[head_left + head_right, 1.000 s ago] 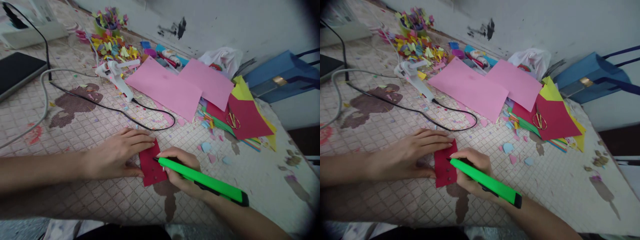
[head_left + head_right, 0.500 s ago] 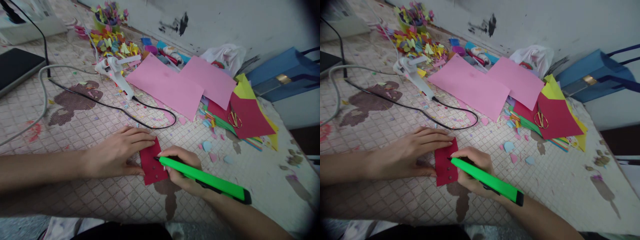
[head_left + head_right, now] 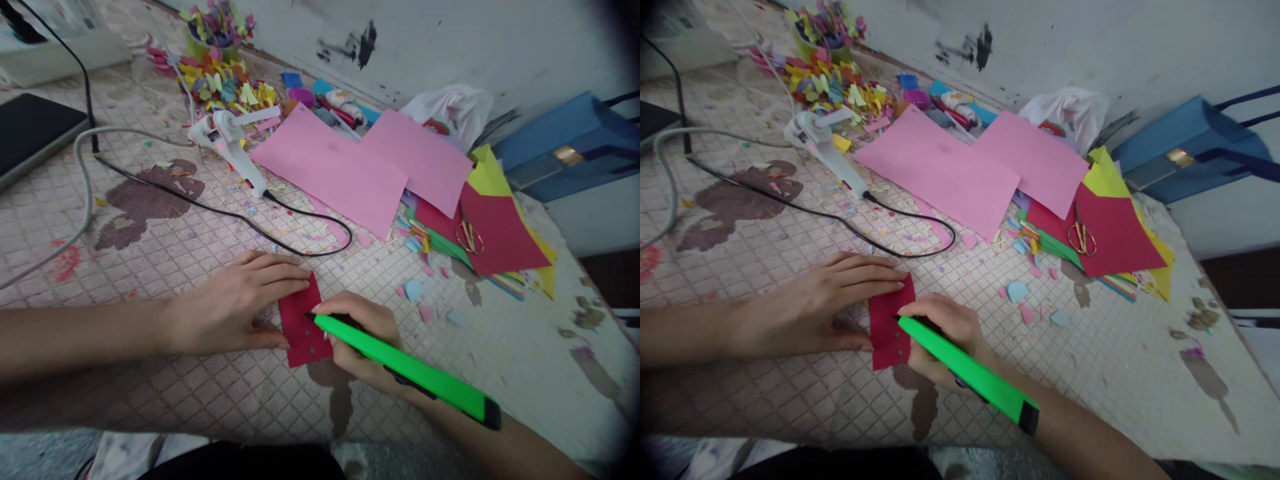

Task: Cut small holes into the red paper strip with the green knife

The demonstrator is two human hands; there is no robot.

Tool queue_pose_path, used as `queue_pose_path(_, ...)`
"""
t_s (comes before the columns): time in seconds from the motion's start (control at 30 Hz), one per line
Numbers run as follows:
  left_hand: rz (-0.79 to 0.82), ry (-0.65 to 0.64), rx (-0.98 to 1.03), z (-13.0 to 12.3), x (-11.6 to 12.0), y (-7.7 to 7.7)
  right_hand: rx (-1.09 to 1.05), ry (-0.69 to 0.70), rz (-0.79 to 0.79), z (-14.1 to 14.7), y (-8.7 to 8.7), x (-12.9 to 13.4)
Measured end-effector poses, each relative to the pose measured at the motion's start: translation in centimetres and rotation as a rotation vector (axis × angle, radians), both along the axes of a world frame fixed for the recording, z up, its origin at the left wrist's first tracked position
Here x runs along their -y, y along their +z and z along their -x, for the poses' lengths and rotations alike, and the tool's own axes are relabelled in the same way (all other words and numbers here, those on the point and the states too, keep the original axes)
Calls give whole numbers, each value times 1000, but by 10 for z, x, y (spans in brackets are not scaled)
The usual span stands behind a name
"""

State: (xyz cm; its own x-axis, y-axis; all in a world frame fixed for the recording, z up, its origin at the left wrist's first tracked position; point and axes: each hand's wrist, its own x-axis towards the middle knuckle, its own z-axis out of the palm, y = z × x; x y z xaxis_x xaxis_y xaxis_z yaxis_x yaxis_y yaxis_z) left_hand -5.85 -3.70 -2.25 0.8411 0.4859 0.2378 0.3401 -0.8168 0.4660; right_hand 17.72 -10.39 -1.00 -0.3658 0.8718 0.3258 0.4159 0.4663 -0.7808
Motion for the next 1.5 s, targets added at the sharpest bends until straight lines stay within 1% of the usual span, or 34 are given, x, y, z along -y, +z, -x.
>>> queue_pose_path(0.1,-5,7,1,0,1,0,-5,19,3,1,0,0)
queue_pose_path(0.27,4,20,7,-2,1,1,-74,-81,42,2,3,0)
queue_pose_path(0.57,2,16,2,-3,1,2,-88,-134,89,0,4,-2)
queue_pose_path(0.7,9,9,7,-3,1,2,-82,-115,77,-1,6,0)
queue_pose_path(0.8,1,9,-6,-2,1,1,-63,-89,14,-1,7,1)
queue_pose_path(0.87,-5,2,-13,-1,0,1,-43,-53,-13,-2,6,1)
queue_pose_path(0.97,0,-17,-12,-1,0,2,-42,1,4,-4,5,0)
queue_pose_path(1.03,-1,-29,-6,-1,0,2,-50,-2,21,-4,5,0)
queue_pose_path(1.2,0,-19,12,-1,0,2,-53,-76,48,-4,4,1)
queue_pose_path(1.37,3,-16,3,-2,1,2,-59,-54,55,-4,0,2)
queue_pose_path(1.5,8,-12,-2,-2,1,2,-57,-37,48,-4,1,1)
